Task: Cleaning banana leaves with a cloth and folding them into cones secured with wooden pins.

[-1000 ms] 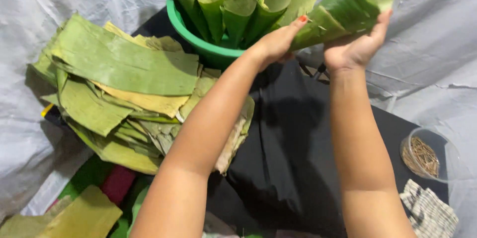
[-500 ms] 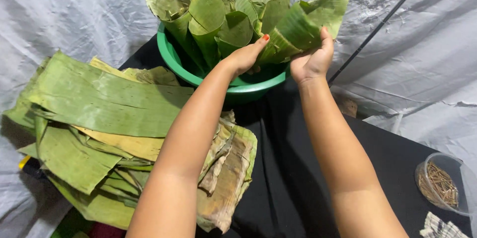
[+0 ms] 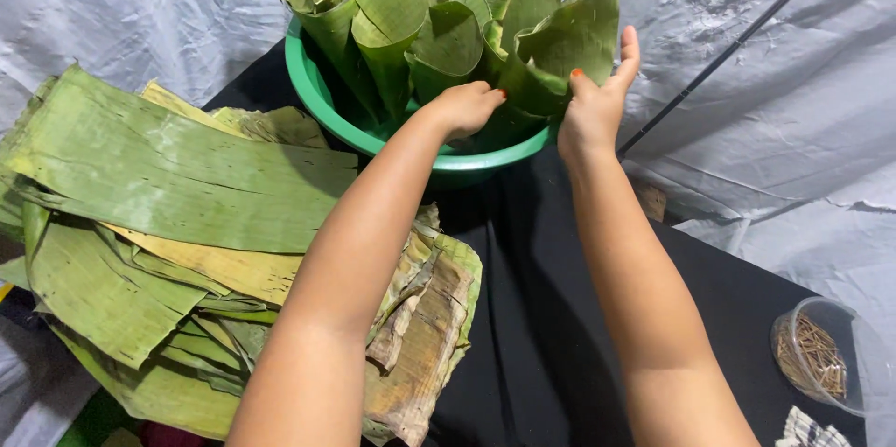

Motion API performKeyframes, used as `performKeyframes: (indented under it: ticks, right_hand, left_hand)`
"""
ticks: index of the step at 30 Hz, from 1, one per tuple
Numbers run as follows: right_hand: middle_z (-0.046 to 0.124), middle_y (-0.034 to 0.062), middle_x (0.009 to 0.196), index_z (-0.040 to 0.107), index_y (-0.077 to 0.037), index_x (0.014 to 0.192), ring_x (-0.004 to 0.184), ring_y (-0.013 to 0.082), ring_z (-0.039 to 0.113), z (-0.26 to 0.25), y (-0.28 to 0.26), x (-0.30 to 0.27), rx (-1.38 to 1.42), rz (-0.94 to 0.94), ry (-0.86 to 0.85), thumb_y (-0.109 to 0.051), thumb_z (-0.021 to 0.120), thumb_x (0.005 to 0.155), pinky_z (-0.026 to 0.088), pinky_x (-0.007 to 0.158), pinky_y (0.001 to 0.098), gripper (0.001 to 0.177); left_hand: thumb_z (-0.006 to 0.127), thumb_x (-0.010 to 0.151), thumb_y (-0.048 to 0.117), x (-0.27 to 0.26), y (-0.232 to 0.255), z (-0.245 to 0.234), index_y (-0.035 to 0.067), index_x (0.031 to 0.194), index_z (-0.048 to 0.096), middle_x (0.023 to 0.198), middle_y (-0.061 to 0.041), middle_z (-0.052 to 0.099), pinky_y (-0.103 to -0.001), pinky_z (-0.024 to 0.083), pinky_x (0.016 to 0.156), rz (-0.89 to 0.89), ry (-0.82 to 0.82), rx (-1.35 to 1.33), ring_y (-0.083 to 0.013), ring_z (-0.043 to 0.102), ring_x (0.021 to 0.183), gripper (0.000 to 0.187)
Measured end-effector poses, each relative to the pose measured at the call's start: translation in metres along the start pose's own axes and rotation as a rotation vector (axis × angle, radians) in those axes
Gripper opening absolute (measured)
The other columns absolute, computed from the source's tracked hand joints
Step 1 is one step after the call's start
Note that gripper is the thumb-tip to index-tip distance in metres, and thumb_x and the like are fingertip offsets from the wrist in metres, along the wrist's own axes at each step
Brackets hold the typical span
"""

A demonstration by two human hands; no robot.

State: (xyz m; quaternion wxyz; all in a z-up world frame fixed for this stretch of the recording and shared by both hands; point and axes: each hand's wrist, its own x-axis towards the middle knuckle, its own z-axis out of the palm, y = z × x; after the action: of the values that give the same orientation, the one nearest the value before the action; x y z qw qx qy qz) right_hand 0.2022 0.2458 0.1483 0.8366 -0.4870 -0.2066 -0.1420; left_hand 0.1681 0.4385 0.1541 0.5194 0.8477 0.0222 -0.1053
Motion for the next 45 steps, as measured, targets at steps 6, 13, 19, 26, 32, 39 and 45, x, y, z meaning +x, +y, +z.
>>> performKeyframes:
  ticks: [6,13,19,26,32,39,45]
  right_hand:
    - [0.04,0.0125,0.163,0.029,-0.007,0.161,0.144,0.0245,0.05,-0.009,0.002,0.005,-0.238,-0.037,-0.019,0.015,0.044,0.097,0.045,0.118,0.0353,0.07]
    - [0.048,0.0104,0.153,0.044,-0.01,0.157,0.14,0.023,0.052,-0.025,0.01,0.013,-0.616,-0.151,0.011,0.007,0.051,0.097,0.042,0.118,0.0345,0.063]
    - [0.047,0.0111,0.145,0.056,-0.023,0.151,0.133,0.0315,0.04,-0.028,0.01,0.012,-1.222,-0.102,0.126,-0.016,0.067,0.096,0.032,0.117,0.0426,0.057]
    - [0.029,0.0185,0.163,0.041,-0.022,0.161,0.147,0.0375,0.028,-0.055,0.033,0.019,-1.146,-0.046,0.063,-0.027,0.062,0.105,0.021,0.121,0.0466,0.06]
    - [0.036,0.0165,0.162,0.036,-0.018,0.162,0.148,0.031,0.037,-0.055,0.028,0.012,-1.013,-0.072,0.062,-0.026,0.058,0.107,0.029,0.122,0.0402,0.06]
    - [0.033,0.0137,0.154,0.036,-0.011,0.16,0.134,0.0218,0.047,-0.033,0.005,-0.008,-0.669,0.024,0.066,-0.017,0.056,0.104,0.041,0.113,0.0334,0.06]
    - [0.04,0.0115,0.147,0.046,-0.009,0.154,0.124,0.0195,0.053,-0.047,0.02,-0.007,-0.64,0.048,0.085,-0.014,0.056,0.101,0.045,0.109,0.0321,0.054]
  left_hand:
    - [0.048,0.101,0.039,0.019,-0.007,0.005,0.011,0.127,0.059,0.094,-0.009,0.067,-0.041,0.06,0.058,-0.079,-0.019,-0.178,-0.0256,0.076,0.072,0.04]
    - [0.053,0.1,0.036,0.062,-0.038,0.021,0.01,0.125,0.062,0.097,-0.011,0.07,-0.041,0.06,0.065,0.004,0.044,-0.098,-0.027,0.074,0.077,0.037]
    - [0.053,0.102,0.04,0.087,-0.063,0.024,0.002,0.128,0.063,0.121,-0.019,0.069,-0.043,0.051,0.093,0.357,0.08,0.175,-0.0341,0.066,0.11,0.047]
    - [0.041,0.106,0.048,0.096,-0.066,0.022,0.003,0.128,0.065,0.126,-0.021,0.069,-0.045,0.05,0.099,0.26,0.054,0.205,-0.0392,0.065,0.115,0.056]
    - [0.046,0.101,0.046,0.013,-0.006,0.003,0.007,0.128,0.063,0.119,-0.017,0.069,-0.046,0.059,0.081,0.087,0.113,0.055,-0.0368,0.07,0.103,0.051]
    - [0.046,0.101,0.045,0.021,-0.02,0.002,0.004,0.119,0.068,0.107,-0.016,0.073,-0.046,0.061,0.072,0.058,0.122,0.05,-0.0328,0.073,0.087,0.049]
    - [0.045,0.094,0.026,-0.039,0.021,-0.004,0.013,0.13,0.062,0.106,-0.015,0.072,-0.048,0.056,0.074,-0.084,0.137,0.002,-0.0367,0.07,0.086,0.042]
